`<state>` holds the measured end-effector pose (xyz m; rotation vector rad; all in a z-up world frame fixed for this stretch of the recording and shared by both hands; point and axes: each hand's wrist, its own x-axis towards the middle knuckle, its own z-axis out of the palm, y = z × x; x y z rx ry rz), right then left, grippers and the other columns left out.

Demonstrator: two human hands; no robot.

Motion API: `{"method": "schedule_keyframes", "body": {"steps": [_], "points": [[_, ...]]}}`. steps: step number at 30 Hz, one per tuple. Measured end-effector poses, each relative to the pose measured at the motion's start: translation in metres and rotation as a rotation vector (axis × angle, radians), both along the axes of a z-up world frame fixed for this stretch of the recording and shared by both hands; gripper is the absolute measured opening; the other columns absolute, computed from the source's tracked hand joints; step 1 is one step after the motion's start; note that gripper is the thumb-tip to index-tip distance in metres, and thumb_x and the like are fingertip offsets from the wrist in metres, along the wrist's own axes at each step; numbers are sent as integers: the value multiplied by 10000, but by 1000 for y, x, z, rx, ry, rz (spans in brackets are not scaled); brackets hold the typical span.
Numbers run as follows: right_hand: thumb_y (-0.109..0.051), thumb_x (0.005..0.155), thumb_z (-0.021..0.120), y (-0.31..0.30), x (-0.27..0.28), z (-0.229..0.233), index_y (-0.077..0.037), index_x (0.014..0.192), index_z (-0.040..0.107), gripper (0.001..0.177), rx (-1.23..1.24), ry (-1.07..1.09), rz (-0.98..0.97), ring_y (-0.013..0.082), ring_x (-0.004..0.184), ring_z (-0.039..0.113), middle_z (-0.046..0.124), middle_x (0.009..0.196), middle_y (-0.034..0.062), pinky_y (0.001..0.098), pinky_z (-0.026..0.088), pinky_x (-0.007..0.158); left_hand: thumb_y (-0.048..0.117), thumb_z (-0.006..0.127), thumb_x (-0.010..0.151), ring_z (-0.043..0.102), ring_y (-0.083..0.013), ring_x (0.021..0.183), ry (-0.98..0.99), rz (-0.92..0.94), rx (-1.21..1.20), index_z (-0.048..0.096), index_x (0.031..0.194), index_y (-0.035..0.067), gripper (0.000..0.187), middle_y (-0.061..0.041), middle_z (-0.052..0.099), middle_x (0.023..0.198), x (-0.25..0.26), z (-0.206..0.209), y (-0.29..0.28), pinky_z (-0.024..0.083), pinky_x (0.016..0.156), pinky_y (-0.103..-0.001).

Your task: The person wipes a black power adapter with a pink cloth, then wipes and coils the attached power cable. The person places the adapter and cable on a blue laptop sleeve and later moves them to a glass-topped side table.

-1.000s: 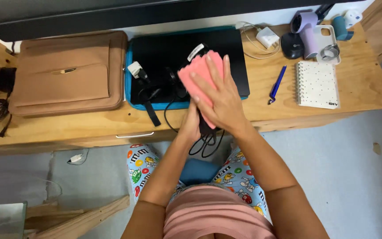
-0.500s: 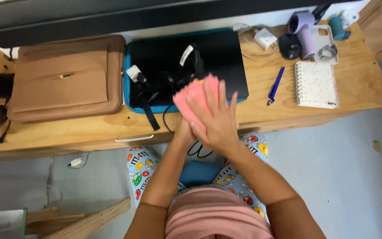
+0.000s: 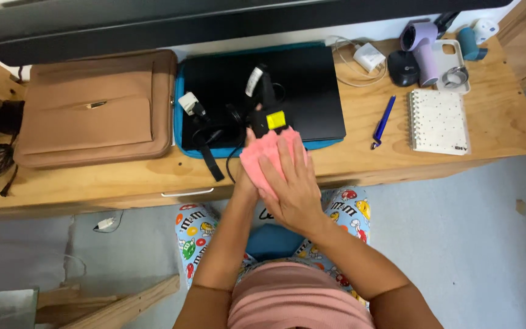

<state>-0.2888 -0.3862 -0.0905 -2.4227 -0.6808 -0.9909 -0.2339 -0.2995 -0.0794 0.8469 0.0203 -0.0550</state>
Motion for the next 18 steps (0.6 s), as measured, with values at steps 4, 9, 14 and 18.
{"method": "schedule_keyframes", "body": {"steps": [4,9,14,18], "points": [[-449,1076,391,-9,20,20,-220,1581,459,558,-56,43,-63,535,1534,202,286,1679,216,703,243,1164,554,343,1105,474,-225,1392,-40,11,-23,341,1612,210,613,-79,432,1581,-6,1,-2,392,1170,-434],[-395,1106,431,-17,51,47,-188,1642,350,580,102,214,45,488,1576,76,138,1722,208,638,245,1213,541,322,1116,439,-214,1432,-109,26,-50,309,1634,221,609,-58,399,1615,-7,6,-4,349,1224,-430],[-299,1105,451,-7,38,32,-57,1629,316,593,248,146,168,492,1580,100,116,1706,273,558,144,1295,469,400,1129,371,-216,1489,-171,88,161,251,1652,157,627,-70,315,1661,7,-19,17,273,1269,-438],[-336,1067,453,-1,7,14,-76,1530,478,531,81,-70,93,611,1481,250,340,1604,326,654,232,1226,414,399,1131,458,-169,1398,-138,97,92,356,1609,165,541,-57,433,1577,-10,19,5,338,1246,-410]]}}
